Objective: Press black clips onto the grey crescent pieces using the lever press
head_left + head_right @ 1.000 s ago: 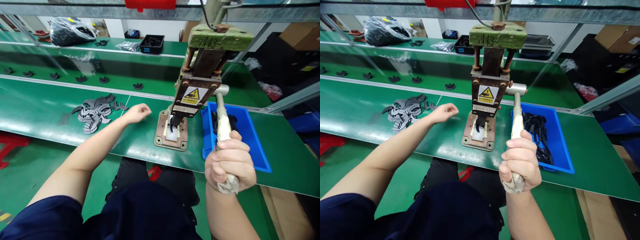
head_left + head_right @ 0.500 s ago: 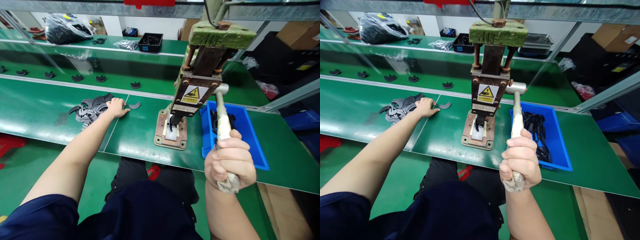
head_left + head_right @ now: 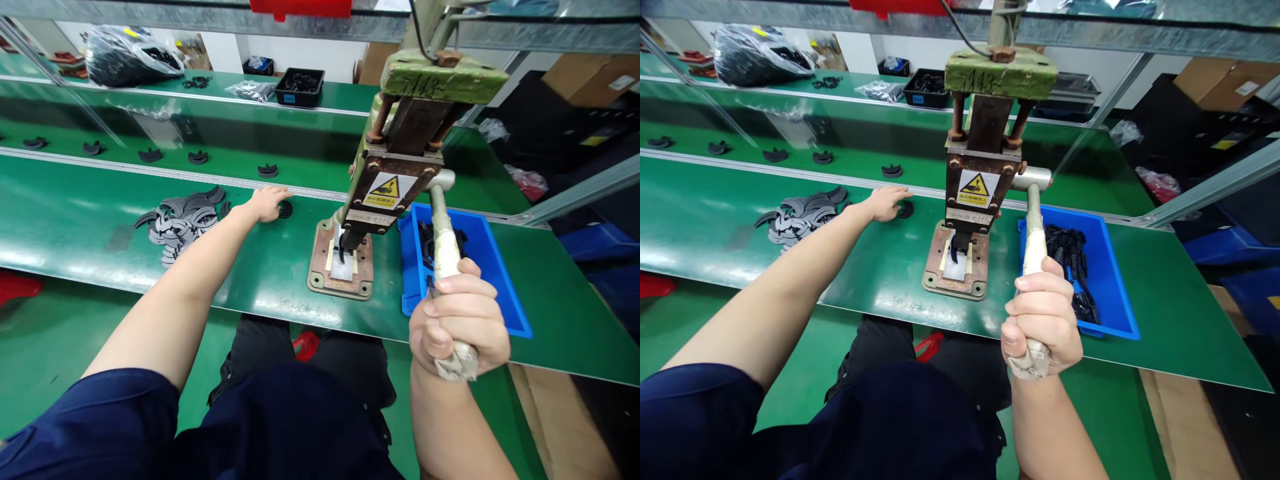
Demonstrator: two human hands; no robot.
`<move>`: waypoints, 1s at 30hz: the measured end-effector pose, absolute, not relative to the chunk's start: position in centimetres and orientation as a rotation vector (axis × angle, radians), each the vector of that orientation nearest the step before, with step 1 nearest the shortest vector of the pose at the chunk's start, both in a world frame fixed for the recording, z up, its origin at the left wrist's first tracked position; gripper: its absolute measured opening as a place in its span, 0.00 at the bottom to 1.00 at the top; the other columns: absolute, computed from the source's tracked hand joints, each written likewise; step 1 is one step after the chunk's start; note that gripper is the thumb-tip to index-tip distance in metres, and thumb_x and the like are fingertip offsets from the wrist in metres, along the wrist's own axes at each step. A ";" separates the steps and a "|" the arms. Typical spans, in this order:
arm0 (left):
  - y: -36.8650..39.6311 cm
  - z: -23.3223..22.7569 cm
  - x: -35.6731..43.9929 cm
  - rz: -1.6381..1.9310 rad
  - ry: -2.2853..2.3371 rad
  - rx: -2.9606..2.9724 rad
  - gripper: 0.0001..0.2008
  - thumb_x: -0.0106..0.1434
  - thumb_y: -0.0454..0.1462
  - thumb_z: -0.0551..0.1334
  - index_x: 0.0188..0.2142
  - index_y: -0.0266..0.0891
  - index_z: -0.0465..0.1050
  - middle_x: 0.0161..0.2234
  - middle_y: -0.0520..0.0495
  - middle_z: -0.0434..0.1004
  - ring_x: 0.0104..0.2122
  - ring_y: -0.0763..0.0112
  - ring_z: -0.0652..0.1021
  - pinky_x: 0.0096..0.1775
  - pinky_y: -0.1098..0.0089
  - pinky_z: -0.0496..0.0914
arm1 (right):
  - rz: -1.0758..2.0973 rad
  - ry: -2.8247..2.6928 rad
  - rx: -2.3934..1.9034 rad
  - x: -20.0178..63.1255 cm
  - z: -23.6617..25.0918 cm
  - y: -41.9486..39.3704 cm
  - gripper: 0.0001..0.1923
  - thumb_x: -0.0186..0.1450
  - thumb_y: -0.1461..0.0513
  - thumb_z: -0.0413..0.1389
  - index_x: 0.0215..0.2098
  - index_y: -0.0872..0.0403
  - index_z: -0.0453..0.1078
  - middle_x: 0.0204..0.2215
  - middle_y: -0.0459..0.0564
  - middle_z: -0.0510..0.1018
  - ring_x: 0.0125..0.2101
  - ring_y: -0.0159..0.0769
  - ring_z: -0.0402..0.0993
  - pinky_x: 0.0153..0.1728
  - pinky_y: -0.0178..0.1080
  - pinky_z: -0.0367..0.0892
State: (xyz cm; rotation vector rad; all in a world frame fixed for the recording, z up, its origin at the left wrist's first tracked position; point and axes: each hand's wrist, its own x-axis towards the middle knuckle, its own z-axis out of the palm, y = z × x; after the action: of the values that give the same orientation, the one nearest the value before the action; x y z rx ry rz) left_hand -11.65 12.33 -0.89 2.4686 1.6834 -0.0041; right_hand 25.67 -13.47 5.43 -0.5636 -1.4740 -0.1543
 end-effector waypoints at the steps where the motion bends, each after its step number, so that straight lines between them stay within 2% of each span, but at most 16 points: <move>1: 12.9 -0.8 -11.2 -0.072 1.588 2.514 0.38 0.66 0.34 0.60 0.76 0.47 0.62 0.78 0.46 0.57 0.75 0.53 0.59 0.73 0.55 0.54 | -0.158 -1.483 -0.564 25.7 5.4 -13.5 0.17 0.67 0.54 0.62 0.24 0.49 0.66 0.23 0.41 0.73 0.37 0.36 0.79 0.59 0.62 0.76; 4: 14.1 -0.4 -10.2 -0.287 1.414 2.529 0.38 0.61 0.33 0.63 0.72 0.47 0.70 0.74 0.48 0.65 0.70 0.56 0.68 0.70 0.66 0.59 | -0.168 -1.504 -0.567 25.8 5.5 -13.5 0.17 0.67 0.54 0.62 0.24 0.48 0.65 0.24 0.41 0.74 0.37 0.36 0.79 0.59 0.62 0.76; 9: 14.0 0.5 -10.3 -0.413 1.531 2.442 0.32 0.62 0.44 0.68 0.66 0.46 0.76 0.63 0.40 0.78 0.58 0.50 0.79 0.59 0.63 0.70 | -0.161 -1.489 -0.558 25.6 5.5 -13.5 0.17 0.67 0.54 0.62 0.23 0.49 0.65 0.24 0.41 0.74 0.37 0.36 0.79 0.59 0.61 0.75; 13: 12.5 0.7 -11.1 -0.397 1.518 2.305 0.32 0.57 0.51 0.73 0.60 0.44 0.79 0.52 0.41 0.85 0.49 0.52 0.83 0.50 0.66 0.73 | -0.149 -1.486 -0.568 25.4 5.5 -13.5 0.18 0.67 0.53 0.63 0.23 0.49 0.65 0.24 0.40 0.74 0.38 0.35 0.79 0.60 0.61 0.75; 16: 10.7 0.4 -11.2 -0.375 1.470 2.270 0.24 0.63 0.52 0.68 0.53 0.42 0.80 0.49 0.40 0.86 0.48 0.52 0.83 0.50 0.65 0.72 | -0.147 -1.472 -0.563 25.4 5.5 -13.5 0.18 0.67 0.52 0.63 0.23 0.48 0.65 0.23 0.40 0.74 0.37 0.36 0.79 0.60 0.60 0.76; 18: 9.0 0.1 -10.7 -0.225 1.477 2.219 0.19 0.69 0.52 0.63 0.47 0.41 0.80 0.47 0.40 0.85 0.48 0.53 0.83 0.50 0.65 0.72 | -0.149 -1.461 -0.571 25.4 5.5 -13.5 0.17 0.67 0.52 0.63 0.24 0.47 0.66 0.23 0.39 0.74 0.37 0.36 0.79 0.59 0.60 0.77; 21: 5.8 -0.4 -8.9 0.199 1.424 1.970 0.20 0.73 0.54 0.59 0.37 0.41 0.74 0.36 0.43 0.83 0.35 0.62 0.81 0.40 0.67 0.73 | -0.140 -1.483 -0.590 25.5 5.6 -13.7 0.17 0.67 0.52 0.62 0.24 0.47 0.67 0.24 0.39 0.75 0.38 0.35 0.80 0.60 0.61 0.76; 23: 3.6 -0.6 -7.1 0.424 1.272 1.709 0.22 0.72 0.56 0.61 0.34 0.41 0.70 0.28 0.47 0.78 0.25 0.69 0.76 0.30 0.70 0.70 | -0.130 -1.498 -0.580 25.6 5.6 -13.7 0.17 0.67 0.53 0.62 0.24 0.48 0.67 0.24 0.40 0.75 0.39 0.35 0.80 0.61 0.61 0.75; 25: 1.6 -0.7 -5.0 0.549 1.122 1.503 0.22 0.70 0.56 0.66 0.34 0.41 0.68 0.26 0.50 0.77 0.21 0.74 0.73 0.25 0.73 0.66 | -0.123 -1.500 -0.563 25.6 5.6 -13.6 0.17 0.67 0.54 0.63 0.24 0.49 0.66 0.24 0.41 0.75 0.39 0.35 0.79 0.61 0.60 0.74; 30: -0.4 -0.8 -0.7 0.653 1.098 1.360 0.18 0.69 0.48 0.71 0.36 0.38 0.71 0.25 0.49 0.78 0.21 0.74 0.76 0.21 0.75 0.63 | -0.152 -1.472 -0.542 25.5 5.5 -13.3 0.18 0.66 0.54 0.63 0.23 0.49 0.65 0.23 0.40 0.74 0.37 0.35 0.79 0.59 0.61 0.74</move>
State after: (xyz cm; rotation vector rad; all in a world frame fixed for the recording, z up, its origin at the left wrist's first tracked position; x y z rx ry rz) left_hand -0.70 -0.36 -0.76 1.3595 1.0976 0.6528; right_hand 25.52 -13.32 5.48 -0.5418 -1.4718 -0.1523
